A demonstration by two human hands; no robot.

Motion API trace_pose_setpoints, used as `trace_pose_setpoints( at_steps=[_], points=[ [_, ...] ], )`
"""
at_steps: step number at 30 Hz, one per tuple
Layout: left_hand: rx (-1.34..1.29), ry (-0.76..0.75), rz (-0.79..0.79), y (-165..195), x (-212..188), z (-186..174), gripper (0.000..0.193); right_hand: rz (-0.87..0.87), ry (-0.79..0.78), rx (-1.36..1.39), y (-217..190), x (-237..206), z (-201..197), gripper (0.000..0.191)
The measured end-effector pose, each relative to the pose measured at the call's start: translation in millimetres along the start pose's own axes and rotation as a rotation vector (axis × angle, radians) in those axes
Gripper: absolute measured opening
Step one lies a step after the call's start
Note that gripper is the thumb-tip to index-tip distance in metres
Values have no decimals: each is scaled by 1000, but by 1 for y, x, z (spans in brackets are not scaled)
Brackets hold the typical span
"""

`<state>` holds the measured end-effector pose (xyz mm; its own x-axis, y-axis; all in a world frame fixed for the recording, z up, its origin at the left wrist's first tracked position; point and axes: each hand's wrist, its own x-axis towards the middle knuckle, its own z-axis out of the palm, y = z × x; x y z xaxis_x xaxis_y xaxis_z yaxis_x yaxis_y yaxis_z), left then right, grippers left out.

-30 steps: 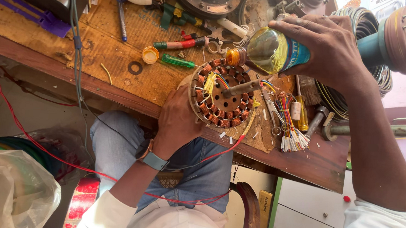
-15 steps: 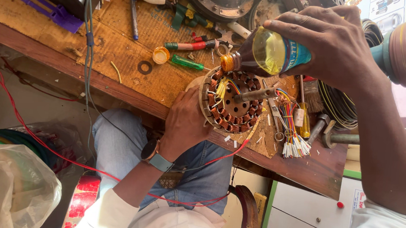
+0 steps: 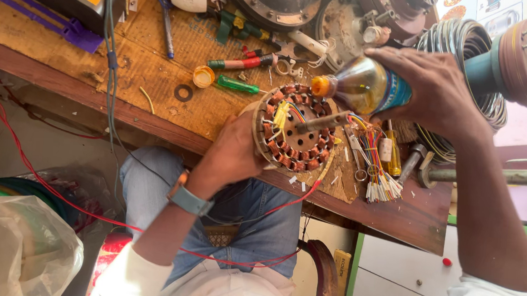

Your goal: The person pours a yellow liquid from a plastic bottle onto a motor stator placed on a workbench, rotating the stator to cover different sections. The person uses pliers to adjust wires and continues pouring the liquid over the stator coils.

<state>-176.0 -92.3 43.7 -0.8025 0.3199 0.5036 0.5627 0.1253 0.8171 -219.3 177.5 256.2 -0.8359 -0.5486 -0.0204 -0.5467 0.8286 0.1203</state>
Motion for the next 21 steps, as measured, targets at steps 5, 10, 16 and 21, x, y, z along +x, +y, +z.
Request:
trace_pose_setpoints(
  at_steps=[5,10,16,21],
  points=[
    [8,-20,54,-12,-5,4,56,192,7,279,3,-53,14,102],
    [114,112,-233,0,-21,32,56,241,45,150,-22,-99,-1,104],
    [346,397,-275,17,-23,61,66,167,107,135,-61,-118,-29,92],
    [378,465,-207,9,-30,68,69,132,108,230,-87,-104,-36,93]
  ],
)
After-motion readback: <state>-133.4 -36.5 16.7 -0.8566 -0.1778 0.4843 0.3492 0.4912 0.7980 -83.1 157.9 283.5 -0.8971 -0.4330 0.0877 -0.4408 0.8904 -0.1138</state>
